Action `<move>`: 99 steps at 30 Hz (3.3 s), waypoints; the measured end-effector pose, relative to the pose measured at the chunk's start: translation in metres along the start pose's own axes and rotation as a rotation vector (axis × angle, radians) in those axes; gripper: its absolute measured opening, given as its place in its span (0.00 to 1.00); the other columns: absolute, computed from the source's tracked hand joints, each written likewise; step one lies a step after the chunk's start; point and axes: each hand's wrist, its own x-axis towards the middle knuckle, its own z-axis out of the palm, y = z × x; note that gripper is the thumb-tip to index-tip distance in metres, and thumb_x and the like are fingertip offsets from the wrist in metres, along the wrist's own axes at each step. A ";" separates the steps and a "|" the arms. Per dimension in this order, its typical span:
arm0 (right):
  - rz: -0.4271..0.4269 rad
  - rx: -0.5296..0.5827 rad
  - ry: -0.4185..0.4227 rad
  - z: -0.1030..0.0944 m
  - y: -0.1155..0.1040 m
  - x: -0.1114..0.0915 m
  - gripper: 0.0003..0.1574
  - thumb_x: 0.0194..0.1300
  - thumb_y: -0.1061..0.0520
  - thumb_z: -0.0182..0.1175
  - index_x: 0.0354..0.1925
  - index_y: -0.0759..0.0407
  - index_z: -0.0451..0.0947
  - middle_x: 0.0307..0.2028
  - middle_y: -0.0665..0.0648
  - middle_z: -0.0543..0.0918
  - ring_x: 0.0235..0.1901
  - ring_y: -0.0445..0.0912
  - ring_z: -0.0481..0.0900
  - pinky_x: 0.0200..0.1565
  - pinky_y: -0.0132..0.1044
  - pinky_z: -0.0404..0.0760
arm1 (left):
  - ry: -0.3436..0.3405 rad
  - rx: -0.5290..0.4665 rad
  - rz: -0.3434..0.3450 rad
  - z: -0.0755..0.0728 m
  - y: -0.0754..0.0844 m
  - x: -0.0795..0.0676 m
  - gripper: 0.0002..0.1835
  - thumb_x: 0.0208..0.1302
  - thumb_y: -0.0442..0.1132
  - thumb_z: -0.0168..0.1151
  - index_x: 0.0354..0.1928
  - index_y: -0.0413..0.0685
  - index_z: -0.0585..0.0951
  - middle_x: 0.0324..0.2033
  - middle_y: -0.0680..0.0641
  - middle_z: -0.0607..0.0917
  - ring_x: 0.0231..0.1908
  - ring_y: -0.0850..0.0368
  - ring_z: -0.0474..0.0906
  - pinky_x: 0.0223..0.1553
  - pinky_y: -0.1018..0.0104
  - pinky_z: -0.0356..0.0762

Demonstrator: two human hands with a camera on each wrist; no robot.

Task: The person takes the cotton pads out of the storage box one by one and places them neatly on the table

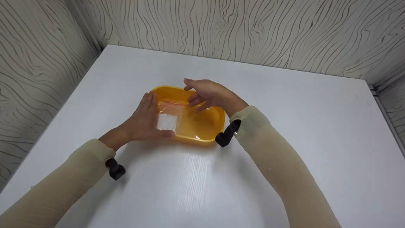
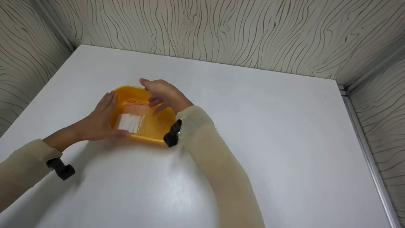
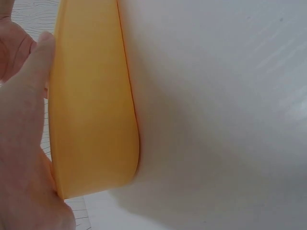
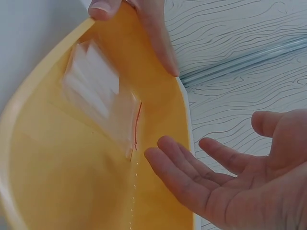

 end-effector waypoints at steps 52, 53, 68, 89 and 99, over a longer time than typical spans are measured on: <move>0.047 0.173 -0.013 0.047 0.018 0.033 0.38 0.78 0.38 0.52 0.71 0.62 0.68 0.64 0.68 0.72 0.51 0.55 0.80 0.58 0.45 0.81 | -0.016 -0.038 -0.013 -0.002 -0.001 -0.004 0.75 0.54 0.77 0.62 0.77 0.31 0.29 0.77 0.34 0.25 0.77 0.39 0.18 0.77 0.44 0.31; 0.040 0.174 -0.006 0.048 0.017 0.033 0.37 0.78 0.39 0.52 0.71 0.62 0.68 0.64 0.68 0.71 0.49 0.55 0.80 0.58 0.44 0.81 | -0.016 -0.042 -0.013 -0.002 -0.001 -0.004 0.75 0.54 0.78 0.62 0.77 0.31 0.29 0.77 0.35 0.24 0.77 0.40 0.18 0.77 0.45 0.31; 0.029 -0.032 -0.011 0.055 0.014 0.036 0.29 0.75 0.45 0.57 0.65 0.61 0.75 0.49 0.62 0.82 0.40 0.51 0.80 0.51 0.39 0.83 | -0.032 -0.047 -0.020 -0.003 -0.002 -0.004 0.76 0.53 0.79 0.61 0.77 0.33 0.28 0.77 0.36 0.23 0.76 0.43 0.15 0.77 0.45 0.30; -0.051 0.168 0.078 0.060 0.012 0.040 0.26 0.73 0.58 0.60 0.64 0.67 0.70 0.53 0.61 0.77 0.40 0.49 0.79 0.47 0.39 0.86 | -0.022 -0.038 -0.014 -0.002 0.000 -0.004 0.77 0.52 0.79 0.62 0.76 0.31 0.29 0.77 0.34 0.25 0.77 0.40 0.17 0.77 0.46 0.27; -0.104 0.060 0.159 0.060 0.016 0.042 0.30 0.64 0.74 0.55 0.65 0.70 0.73 0.43 0.59 0.74 0.33 0.49 0.76 0.46 0.40 0.86 | -0.029 -0.038 -0.024 -0.002 0.000 -0.003 0.77 0.52 0.80 0.61 0.76 0.31 0.28 0.77 0.35 0.24 0.77 0.42 0.16 0.77 0.47 0.28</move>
